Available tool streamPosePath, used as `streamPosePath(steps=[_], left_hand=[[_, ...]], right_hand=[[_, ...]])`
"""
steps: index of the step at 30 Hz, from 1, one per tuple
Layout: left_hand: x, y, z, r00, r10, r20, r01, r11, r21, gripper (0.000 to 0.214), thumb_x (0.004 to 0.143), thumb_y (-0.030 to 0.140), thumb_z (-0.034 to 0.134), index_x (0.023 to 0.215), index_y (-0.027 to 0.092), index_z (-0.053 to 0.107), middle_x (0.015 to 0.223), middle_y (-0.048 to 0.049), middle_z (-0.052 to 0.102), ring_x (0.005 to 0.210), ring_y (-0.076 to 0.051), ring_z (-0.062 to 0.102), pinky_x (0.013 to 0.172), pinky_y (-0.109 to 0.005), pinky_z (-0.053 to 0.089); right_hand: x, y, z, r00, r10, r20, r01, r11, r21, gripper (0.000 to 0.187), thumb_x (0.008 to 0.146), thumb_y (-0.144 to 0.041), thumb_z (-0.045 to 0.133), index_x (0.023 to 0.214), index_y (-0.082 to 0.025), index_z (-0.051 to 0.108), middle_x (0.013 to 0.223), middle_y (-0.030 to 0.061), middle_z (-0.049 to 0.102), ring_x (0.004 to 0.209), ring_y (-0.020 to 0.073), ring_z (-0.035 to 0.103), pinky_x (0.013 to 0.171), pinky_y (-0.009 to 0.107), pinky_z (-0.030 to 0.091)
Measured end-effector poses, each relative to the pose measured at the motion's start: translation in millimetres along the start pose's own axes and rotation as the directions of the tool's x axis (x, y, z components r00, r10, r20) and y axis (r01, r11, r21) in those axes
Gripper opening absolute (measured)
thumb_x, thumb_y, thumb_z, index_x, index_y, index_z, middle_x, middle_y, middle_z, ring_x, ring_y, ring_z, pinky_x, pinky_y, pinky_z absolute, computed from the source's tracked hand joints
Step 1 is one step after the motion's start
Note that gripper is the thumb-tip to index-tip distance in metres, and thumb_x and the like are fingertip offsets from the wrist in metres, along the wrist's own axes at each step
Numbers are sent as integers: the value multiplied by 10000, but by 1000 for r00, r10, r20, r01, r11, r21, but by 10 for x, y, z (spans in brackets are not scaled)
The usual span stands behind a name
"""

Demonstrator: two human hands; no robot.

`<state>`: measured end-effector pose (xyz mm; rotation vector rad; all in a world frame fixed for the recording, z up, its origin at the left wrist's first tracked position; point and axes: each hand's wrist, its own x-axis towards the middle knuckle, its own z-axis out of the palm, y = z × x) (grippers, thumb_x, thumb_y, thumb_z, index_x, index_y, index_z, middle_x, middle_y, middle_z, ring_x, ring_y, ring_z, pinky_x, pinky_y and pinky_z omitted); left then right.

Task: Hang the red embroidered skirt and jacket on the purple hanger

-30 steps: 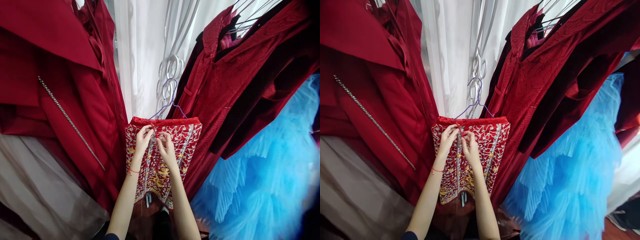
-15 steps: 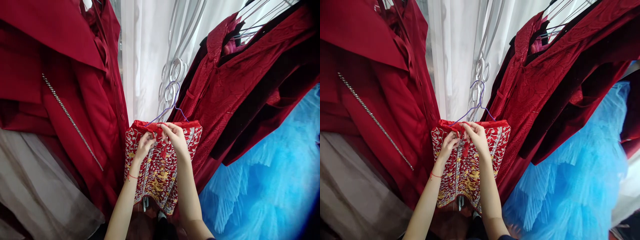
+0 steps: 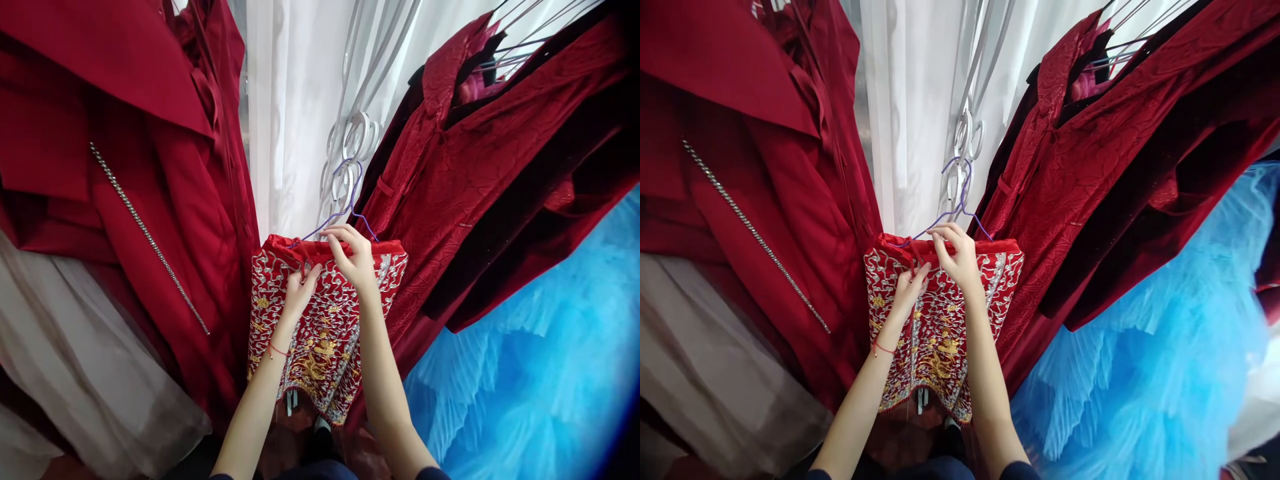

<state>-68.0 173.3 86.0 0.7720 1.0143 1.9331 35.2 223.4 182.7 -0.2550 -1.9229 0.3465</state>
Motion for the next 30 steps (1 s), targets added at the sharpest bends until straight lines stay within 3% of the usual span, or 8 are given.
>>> streamPosePath(steps=[3, 6, 10, 14, 21, 24, 27, 30], left_hand=[[-39, 23, -15, 1000, -25, 11, 25, 1000, -7, 478, 681, 546, 726, 598, 185, 424, 555, 66, 410, 498, -44, 388, 492, -187, 311], [-64, 35, -71, 998, -51, 36, 51, 998, 22, 464, 745, 544, 648, 575, 190, 401, 517, 63, 400, 452, -42, 346, 455, -192, 264], [-73, 17, -152, 979, -86, 186, 71, 994, 86, 539, 814, 564, 547, 479, 195, 339, 424, 64, 311, 386, -37, 246, 420, -217, 184], [-80, 54, -178, 955, -122, 272, 103, 991, 82, 550, 817, 570, 527, 457, 199, 337, 390, 60, 303, 356, -34, 233, 417, -227, 200], [-119, 240, -255, 936, -157, 316, 111, 981, 160, 463, 810, 541, 568, 562, 201, 375, 437, 63, 373, 380, -39, 269, 423, -218, 184], [-116, 295, -308, 982, -50, 185, 14, 982, 190, 429, 738, 522, 686, 664, 193, 422, 521, 85, 391, 429, -33, 291, 437, -199, 185], [-86, 345, -347, 988, 128, 87, -145, 961, 234, 401, 706, 459, 745, 715, 183, 455, 609, 80, 436, 494, -32, 358, 479, -184, 262], [-36, 371, -359, 977, 192, 95, -209, 948, 241, 352, 721, 415, 746, 751, 178, 487, 657, 74, 479, 536, -36, 416, 533, -180, 326]], right_hand=[[-335, -86, 32, 974, 175, -144, -166, 984, 73, 262, 942, -384, 508, 901, -219, 707, 899, 63, 691, 868, 199, 645, 823, 349, 511], [-662, -80, 176, 872, 434, -225, -392, 896, 210, 295, 927, -434, 498, 855, -211, 677, 710, 29, 639, 654, 162, 584, 656, 302, 488], [-884, 50, 466, 759, 651, 13, -617, 712, 335, 336, 821, -527, 581, 745, -203, 627, 571, -16, 552, 528, 124, 478, 509, 250, 407], [-876, 159, 642, 667, 704, 246, -706, 491, 511, 437, 752, -625, 615, 655, -207, 536, 525, -48, 457, 475, 92, 383, 460, 226, 350], [-796, 252, 670, 655, 667, 356, -693, 342, 634, 437, 643, -572, 713, 614, -215, 463, 478, -117, 210, 430, 49, 129, 410, 210, 139], [-938, 300, 650, 640, 727, 251, -720, 452, 526, 363, 683, -522, 653, 617, -214, 472, 487, -103, 274, 437, 59, 203, 437, 212, 187], [-1168, 386, 579, 600, 797, 66, -795, 584, 163, 304, 708, -443, 614, 573, -219, 459, 500, -57, 416, 471, 92, 342, 489, 235, 263], [-1331, 490, 456, 565, 824, -42, -805, 540, -245, 219, 698, -337, 625, 557, -226, 499, 530, -4, 528, 511, 139, 449, 511, 262, 287]])
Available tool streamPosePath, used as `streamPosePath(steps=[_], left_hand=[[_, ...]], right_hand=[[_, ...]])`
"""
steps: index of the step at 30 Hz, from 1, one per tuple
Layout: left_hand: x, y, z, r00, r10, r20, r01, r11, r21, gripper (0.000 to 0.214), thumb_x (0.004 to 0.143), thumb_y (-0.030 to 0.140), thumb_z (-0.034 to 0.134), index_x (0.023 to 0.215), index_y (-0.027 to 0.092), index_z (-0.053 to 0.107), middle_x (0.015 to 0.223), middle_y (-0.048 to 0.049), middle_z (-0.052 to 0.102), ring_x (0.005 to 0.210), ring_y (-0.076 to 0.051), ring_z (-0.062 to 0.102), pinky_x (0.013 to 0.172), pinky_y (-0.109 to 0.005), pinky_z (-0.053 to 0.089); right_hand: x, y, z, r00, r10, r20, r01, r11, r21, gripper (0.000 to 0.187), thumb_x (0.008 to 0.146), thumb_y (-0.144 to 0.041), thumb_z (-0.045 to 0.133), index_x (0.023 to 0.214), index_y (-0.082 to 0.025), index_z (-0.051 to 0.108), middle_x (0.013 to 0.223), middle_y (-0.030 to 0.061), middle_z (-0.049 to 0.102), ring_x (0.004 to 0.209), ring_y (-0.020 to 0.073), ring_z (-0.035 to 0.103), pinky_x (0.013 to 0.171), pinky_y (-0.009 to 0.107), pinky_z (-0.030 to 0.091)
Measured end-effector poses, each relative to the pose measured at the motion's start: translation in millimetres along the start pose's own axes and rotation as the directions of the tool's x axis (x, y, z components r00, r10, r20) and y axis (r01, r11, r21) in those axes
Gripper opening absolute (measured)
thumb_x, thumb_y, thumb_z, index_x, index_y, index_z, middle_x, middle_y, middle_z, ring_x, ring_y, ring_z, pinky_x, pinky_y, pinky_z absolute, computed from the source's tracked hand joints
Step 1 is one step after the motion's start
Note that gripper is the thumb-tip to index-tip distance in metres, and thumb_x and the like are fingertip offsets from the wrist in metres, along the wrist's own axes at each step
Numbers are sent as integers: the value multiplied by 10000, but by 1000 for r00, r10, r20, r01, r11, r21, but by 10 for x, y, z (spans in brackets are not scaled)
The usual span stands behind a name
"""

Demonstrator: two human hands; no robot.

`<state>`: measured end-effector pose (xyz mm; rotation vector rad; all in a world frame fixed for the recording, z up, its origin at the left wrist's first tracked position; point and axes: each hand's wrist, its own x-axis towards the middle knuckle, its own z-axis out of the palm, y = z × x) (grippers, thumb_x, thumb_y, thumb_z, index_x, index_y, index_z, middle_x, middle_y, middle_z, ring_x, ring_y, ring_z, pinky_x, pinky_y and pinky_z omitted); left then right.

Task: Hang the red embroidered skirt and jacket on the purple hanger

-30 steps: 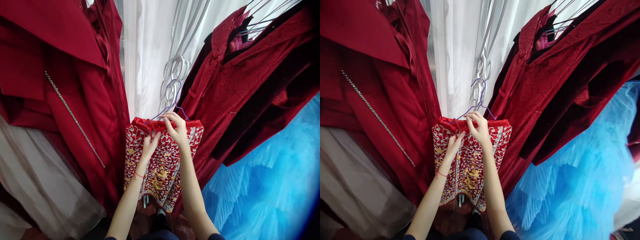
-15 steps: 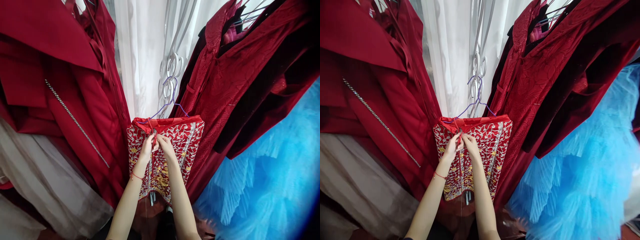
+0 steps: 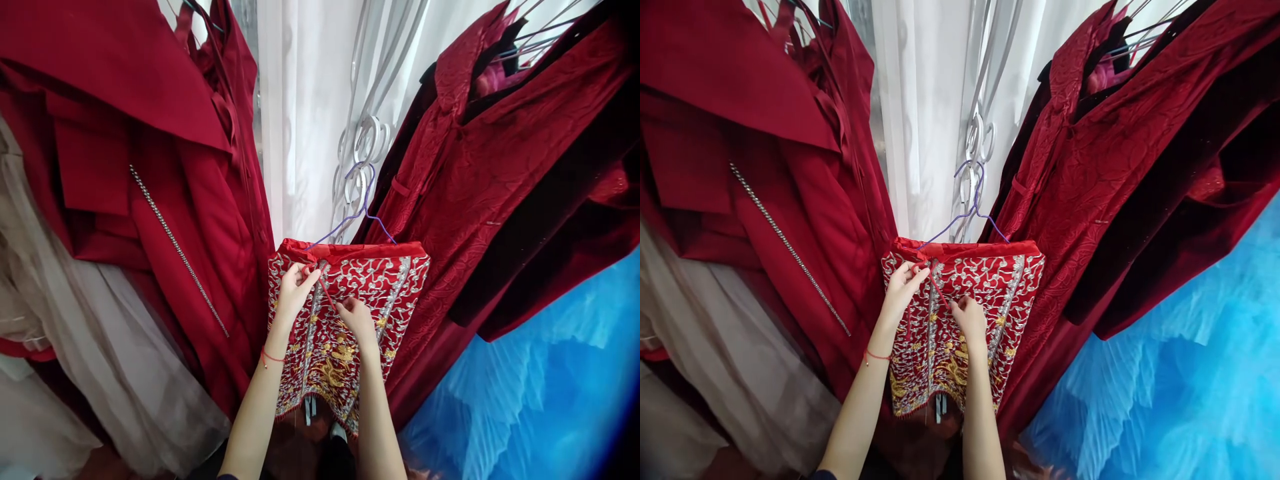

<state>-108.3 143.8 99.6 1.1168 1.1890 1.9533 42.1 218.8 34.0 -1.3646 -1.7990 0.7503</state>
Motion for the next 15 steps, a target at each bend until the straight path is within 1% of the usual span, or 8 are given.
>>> streamPosePath(steps=[2, 4, 5, 7, 9, 12, 14, 15], left_hand=[[42, -19, 6, 1000, -6, 7, 6, 1000, -12, 337, 714, 390, 757, 820, 182, 515, 680, 69, 527, 555, -46, 460, 561, -183, 357], [91, -56, 20, 1000, -14, 8, 14, 1000, -12, 344, 726, 384, 751, 901, 184, 532, 705, 54, 574, 568, -60, 497, 570, -192, 378], [116, -76, 29, 1000, -7, 12, 7, 1000, 0, 336, 747, 391, 734, 925, 183, 539, 694, 49, 580, 571, -69, 508, 570, -198, 384], [163, -108, 46, 999, 29, 38, -31, 998, 46, 296, 803, 410, 679, 936, 175, 559, 643, 47, 563, 568, -84, 514, 573, -210, 394], [198, -117, 61, 992, 67, 104, -77, 992, 95, 262, 850, 415, 628, 924, 169, 578, 605, 45, 541, 574, -93, 518, 596, -219, 411], [222, -80, 66, 977, 77, 200, -103, 987, 124, 238, 863, 398, 621, 937, 174, 589, 703, 5, 606, 663, -116, 583, 664, -232, 458], [229, -38, 42, 975, 75, 208, -105, 985, 135, 242, 857, 380, 635, 989, 182, 590, 828, -34, 658, 781, -144, 631, 729, -249, 485], [232, -17, 20, 977, 75, 201, -104, 985, 139, 250, 853, 365, 641, 1020, 188, 585, 883, -49, 673, 834, -156, 642, 760, -258, 491]], right_hand=[[39, 54, -76, 999, -5, -51, -2, 990, -139, 173, 692, -265, 628, 563, -232, 517, 545, 19, 561, 523, 158, 489, 512, 275, 297], [90, 6, -156, 994, -78, -80, 65, 986, -152, 160, 721, -234, 609, 585, -232, 524, 569, 37, 590, 538, 171, 522, 532, 289, 334], [111, -55, -191, 988, -140, -73, 131, 985, -113, 157, 753, -247, 593, 609, -229, 532, 584, 42, 603, 546, 175, 536, 549, 297, 360], [135, -228, -236, 958, -285, -23, 286, 957, 50, 147, 826, -306, 556, 712, -216, 582, 667, 54, 652, 596, 187, 580, 600, 314, 424], [135, -429, -233, 909, -416, 17, 398, 880, 259, 170, 858, -360, 555, 890, -207, 622, 820, 70, 699, 719, 202, 637, 690, 331, 489], [140, -667, -145, 857, -515, 32, 427, 742, 516, 287, 848, -356, 591, 1102, -223, 572, 1041, 87, 692, 922, 208, 659, 853, 358, 520], [172, -749, -68, 852, -522, 32, 398, 687, 608, 289, 847, -342, 587, 1113, -237, 545, 1053, 78, 676, 945, 199, 651, 873, 355, 525], [198, -771, -37, 856, -516, 29, 387, 677, 626, 267, 850, -339, 581, 1095, -240, 544, 1028, 70, 670, 928, 193, 648, 855, 346, 530]])
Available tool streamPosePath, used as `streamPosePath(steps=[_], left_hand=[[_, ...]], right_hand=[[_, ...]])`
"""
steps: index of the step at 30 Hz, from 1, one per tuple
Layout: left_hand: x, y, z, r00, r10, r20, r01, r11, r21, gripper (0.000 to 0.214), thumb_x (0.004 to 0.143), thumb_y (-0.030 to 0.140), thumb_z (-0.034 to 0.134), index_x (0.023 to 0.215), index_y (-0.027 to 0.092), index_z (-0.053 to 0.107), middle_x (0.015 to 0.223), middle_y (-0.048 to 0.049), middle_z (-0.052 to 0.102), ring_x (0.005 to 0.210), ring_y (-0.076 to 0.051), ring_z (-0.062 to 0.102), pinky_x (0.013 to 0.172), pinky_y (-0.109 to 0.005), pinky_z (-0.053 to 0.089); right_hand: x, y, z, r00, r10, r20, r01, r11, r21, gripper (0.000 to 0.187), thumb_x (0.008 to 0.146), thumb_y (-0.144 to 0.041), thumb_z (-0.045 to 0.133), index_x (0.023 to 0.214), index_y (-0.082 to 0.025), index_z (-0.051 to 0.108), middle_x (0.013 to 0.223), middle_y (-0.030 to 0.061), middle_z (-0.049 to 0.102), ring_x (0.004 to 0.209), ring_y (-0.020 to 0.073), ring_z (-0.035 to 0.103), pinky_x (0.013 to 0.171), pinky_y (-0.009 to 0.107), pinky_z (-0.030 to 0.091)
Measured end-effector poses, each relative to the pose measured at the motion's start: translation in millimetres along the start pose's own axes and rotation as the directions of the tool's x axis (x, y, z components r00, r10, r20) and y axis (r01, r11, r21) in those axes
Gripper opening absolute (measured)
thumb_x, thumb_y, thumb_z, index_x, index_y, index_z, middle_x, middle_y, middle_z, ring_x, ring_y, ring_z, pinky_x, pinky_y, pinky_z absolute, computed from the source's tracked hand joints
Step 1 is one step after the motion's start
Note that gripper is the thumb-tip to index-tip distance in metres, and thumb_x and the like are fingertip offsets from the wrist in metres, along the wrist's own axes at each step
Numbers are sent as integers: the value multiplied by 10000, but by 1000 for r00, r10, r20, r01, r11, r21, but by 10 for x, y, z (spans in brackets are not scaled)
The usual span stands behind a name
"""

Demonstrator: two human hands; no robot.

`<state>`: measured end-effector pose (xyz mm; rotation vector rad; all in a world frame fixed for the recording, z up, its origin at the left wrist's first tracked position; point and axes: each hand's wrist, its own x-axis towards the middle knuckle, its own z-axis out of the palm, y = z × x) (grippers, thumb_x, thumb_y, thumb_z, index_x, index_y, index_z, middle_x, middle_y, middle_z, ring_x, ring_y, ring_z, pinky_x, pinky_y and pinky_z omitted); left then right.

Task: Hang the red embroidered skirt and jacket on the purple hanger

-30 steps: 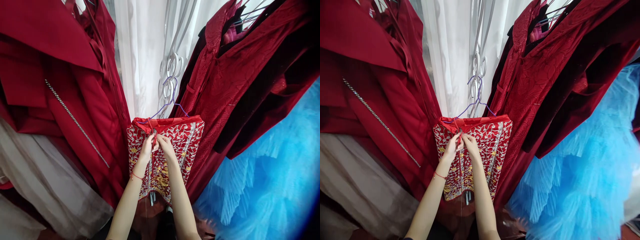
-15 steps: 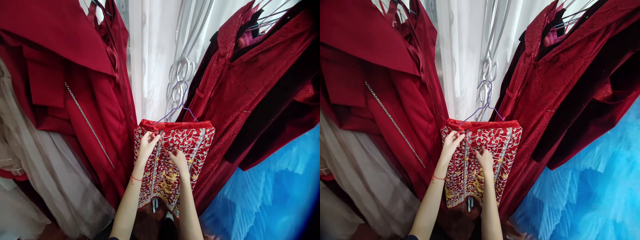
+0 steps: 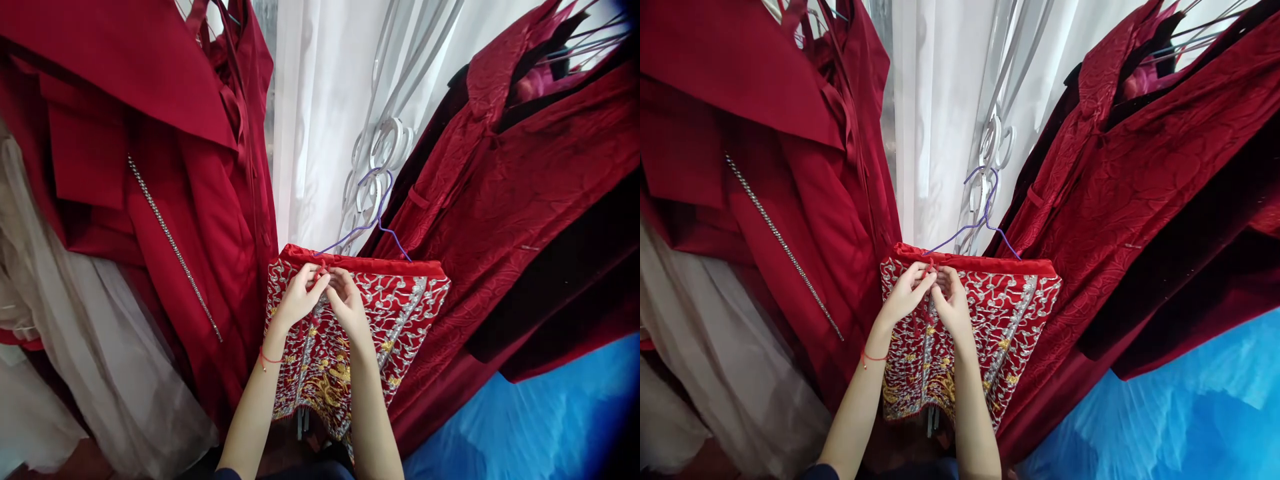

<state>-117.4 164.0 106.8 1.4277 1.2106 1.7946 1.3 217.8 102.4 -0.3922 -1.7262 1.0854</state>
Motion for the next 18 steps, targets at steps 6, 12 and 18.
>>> streamPosePath(steps=[6, 12, 18], left_hand=[[6, 59, -145, 997, -19, 72, 19, 1000, 2, 249, 856, 258, 596, 1093, 214, 535, 870, -34, 668, 778, -143, 619, 749, -268, 482], [83, 110, -170, 995, 90, -39, -84, 985, 151, 168, 831, 286, 635, 970, 208, 583, 636, 38, 565, 585, -103, 514, 591, -212, 412], [200, 120, -189, 935, 274, -226, -197, 929, 312, 152, 828, 351, 671, 846, 201, 655, 672, 14, 620, 549, -81, 482, 498, -202, 309]], right_hand=[[151, 14, -14, 996, 10, 90, -9, 1000, -15, 190, 880, -396, 576, 936, -217, 601, 843, 38, 651, 781, 173, 610, 763, 314, 511], [154, -43, -235, 999, 48, -18, -47, 998, 48, 210, 872, -435, 604, 855, -230, 562, 815, 18, 637, 752, 167, 601, 769, 316, 513], [53, -22, -532, 968, 77, -237, -61, 995, 76, 207, 869, -430, 606, 848, -233, 547, 795, 20, 622, 702, 158, 572, 660, 288, 482]])
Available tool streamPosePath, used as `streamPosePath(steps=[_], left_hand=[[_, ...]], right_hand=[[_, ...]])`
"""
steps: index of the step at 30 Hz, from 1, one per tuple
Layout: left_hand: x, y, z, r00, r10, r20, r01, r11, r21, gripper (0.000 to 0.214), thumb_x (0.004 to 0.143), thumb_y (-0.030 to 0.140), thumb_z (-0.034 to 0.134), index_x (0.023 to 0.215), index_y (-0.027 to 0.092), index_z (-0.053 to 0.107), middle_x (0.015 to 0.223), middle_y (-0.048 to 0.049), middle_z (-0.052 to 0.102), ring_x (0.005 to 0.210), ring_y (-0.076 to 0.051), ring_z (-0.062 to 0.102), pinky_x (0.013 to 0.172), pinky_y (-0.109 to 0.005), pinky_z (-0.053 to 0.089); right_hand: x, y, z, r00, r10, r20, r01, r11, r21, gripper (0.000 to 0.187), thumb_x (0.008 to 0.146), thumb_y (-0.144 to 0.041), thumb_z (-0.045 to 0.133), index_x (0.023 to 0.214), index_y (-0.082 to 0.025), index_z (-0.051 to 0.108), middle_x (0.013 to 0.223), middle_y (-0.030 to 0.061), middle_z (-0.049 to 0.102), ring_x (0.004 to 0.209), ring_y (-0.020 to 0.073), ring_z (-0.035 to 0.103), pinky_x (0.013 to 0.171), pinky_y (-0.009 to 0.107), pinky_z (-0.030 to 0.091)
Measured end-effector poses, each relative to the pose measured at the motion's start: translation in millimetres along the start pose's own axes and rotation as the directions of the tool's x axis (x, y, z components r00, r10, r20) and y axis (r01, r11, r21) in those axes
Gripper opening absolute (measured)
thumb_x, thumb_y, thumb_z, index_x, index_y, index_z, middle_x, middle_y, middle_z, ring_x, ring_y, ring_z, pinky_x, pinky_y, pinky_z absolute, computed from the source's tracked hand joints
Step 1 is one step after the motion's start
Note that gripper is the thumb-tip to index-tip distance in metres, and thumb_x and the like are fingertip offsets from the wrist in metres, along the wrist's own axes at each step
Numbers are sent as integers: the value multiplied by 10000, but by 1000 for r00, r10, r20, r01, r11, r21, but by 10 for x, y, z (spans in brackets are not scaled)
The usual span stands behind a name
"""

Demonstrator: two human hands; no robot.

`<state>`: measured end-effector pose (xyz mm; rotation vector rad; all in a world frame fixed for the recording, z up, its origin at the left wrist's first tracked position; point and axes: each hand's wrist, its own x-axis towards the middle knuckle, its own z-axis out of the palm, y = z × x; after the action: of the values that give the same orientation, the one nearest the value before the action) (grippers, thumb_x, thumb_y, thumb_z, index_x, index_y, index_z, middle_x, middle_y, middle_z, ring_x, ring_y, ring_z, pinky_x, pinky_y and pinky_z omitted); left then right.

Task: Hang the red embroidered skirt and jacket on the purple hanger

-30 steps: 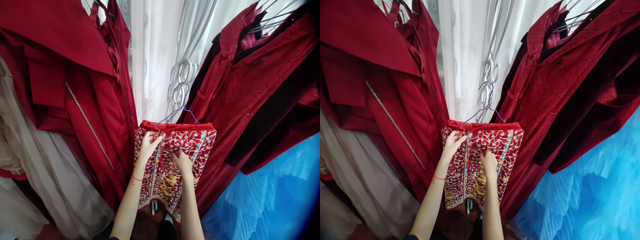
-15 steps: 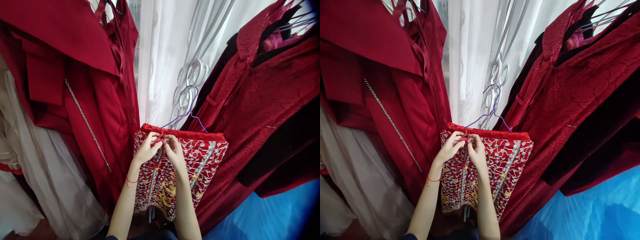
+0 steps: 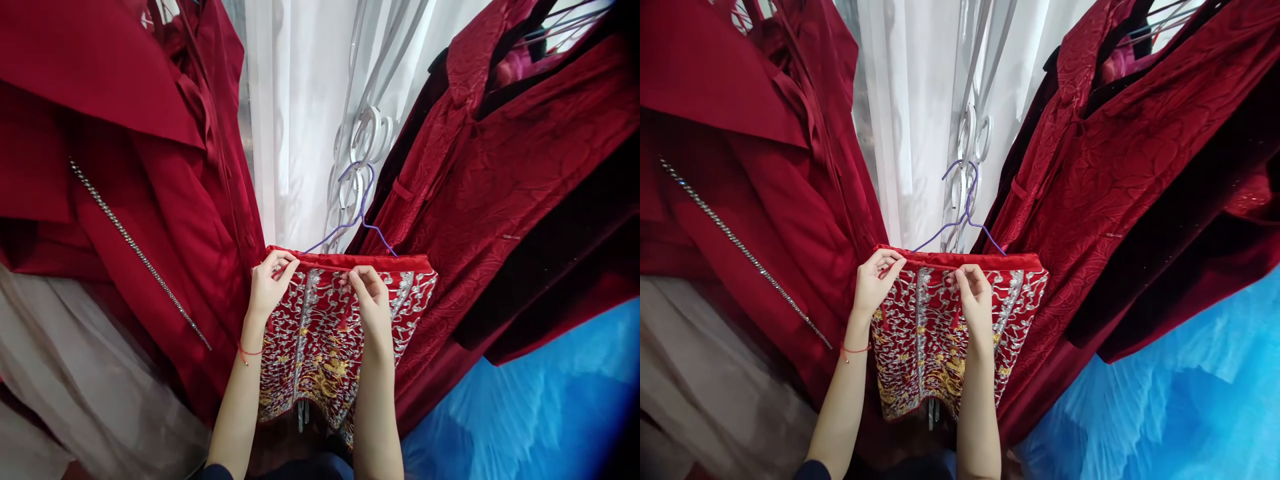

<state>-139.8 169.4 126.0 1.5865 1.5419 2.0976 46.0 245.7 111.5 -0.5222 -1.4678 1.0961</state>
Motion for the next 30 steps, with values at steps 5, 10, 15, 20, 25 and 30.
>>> streamPosePath(steps=[5, 10, 15, 20, 25, 30], left_hand=[[-41, -48, -29, 993, 53, -105, -50, 998, 33, 145, 841, 344, 660, 850, 199, 655, 707, 9, 630, 602, -84, 536, 538, -184, 368], [-109, -85, -140, 999, 42, -19, -44, 997, -65, 160, 833, 337, 667, 885, 194, 619, 738, 12, 620, 673, -94, 582, 680, -190, 460], [-229, -32, -268, 974, -3, 226, 22, 996, -82, 202, 876, 344, 615, 1005, 193, 580, 696, 35, 588, 647, -97, 568, 675, -209, 467], [-259, -25, -248, 987, -31, 156, 25, 999, 42, 202, 892, 372, 587, 969, 186, 605, 696, 19, 615, 651, -111, 599, 695, -231, 484], [-173, -45, -39, 993, -18, 113, 19, 1000, -2, 235, 866, 367, 612, 1021, 191, 603, 900, -37, 677, 782, -134, 636, 716, -232, 492], [-250, 42, -233, 946, 14, 325, -23, 999, 23, 163, 870, 302, 565, 906, 191, 679, 804, -20, 675, 638, -104, 567, 607, -209, 443]], right_hand=[[-91, 51, -172, 977, -82, -199, 59, 992, -115, 223, 842, -430, 618, 807, -223, 543, 765, 4, 570, 702, 143, 521, 672, 271, 438], [-196, -9, -263, 981, -57, -187, 35, 992, -119, 228, 817, -417, 633, 752, -216, 546, 694, -21, 549, 661, 130, 507, 673, 264, 425], [-260, -63, -188, 994, 91, -68, -102, 978, -183, 341, 830, -522, 610, 718, -201, 588, 592, -32, 531, 523, 103, 444, 534, 246, 372], [-195, -9, 148, 981, 118, 153, -96, 985, -143, 336, 830, -531, 621, 912, -205, 627, 679, -4, 630, 656, 148, 604, 671, 278, 476], [-105, 46, 373, 979, 69, 191, -61, 997, -47, 257, 796, -440, 647, 900, -211, 598, 688, -13, 595, 674, 146, 582, 680, 275, 479], [42, 66, 135, 991, 111, 69, -104, 990, -100, 217, 834, -365, 505, 767, -182, 600, 547, -53, 438, 456, 79, 316, 435, 214, 259]])
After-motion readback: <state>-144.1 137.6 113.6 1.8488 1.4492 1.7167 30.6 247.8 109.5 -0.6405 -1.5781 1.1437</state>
